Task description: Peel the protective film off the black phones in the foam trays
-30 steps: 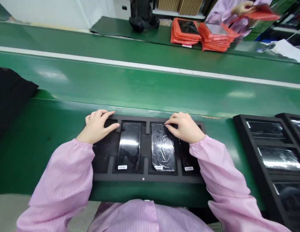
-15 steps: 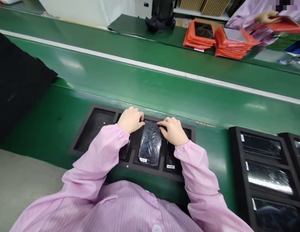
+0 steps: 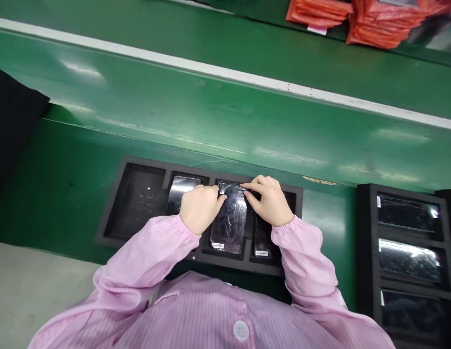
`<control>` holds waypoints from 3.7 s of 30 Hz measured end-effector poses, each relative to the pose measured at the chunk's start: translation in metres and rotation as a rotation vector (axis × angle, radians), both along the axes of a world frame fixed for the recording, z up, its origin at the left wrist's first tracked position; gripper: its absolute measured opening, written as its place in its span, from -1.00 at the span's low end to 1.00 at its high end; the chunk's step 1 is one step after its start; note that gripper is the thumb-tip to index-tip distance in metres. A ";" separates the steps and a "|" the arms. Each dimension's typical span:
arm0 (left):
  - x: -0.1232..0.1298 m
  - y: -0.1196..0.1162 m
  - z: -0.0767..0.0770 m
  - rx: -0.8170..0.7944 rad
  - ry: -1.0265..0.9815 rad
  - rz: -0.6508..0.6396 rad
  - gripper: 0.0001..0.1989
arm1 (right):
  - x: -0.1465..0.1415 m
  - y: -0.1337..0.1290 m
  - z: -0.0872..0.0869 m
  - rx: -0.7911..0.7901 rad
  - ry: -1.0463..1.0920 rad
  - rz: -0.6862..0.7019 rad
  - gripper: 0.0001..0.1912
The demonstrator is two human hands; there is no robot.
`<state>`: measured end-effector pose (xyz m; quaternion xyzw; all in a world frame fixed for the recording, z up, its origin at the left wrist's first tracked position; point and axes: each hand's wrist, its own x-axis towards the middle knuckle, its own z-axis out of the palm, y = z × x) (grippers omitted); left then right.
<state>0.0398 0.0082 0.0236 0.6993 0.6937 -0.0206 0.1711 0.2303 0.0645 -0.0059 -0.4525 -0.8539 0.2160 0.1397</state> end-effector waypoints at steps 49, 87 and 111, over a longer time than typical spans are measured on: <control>-0.081 -0.011 0.004 -0.732 -1.004 -0.765 -0.85 | 0.017 -0.117 -0.003 -0.089 0.461 0.246 -0.83; -0.059 -0.009 -0.013 0.149 -0.791 -0.238 -0.93 | 0.003 -0.106 -0.008 -0.046 0.394 -0.120 -0.69; -0.042 -0.014 -0.051 0.201 -0.288 -0.265 -0.20 | -0.030 -0.068 0.007 -0.844 0.816 -0.443 -0.66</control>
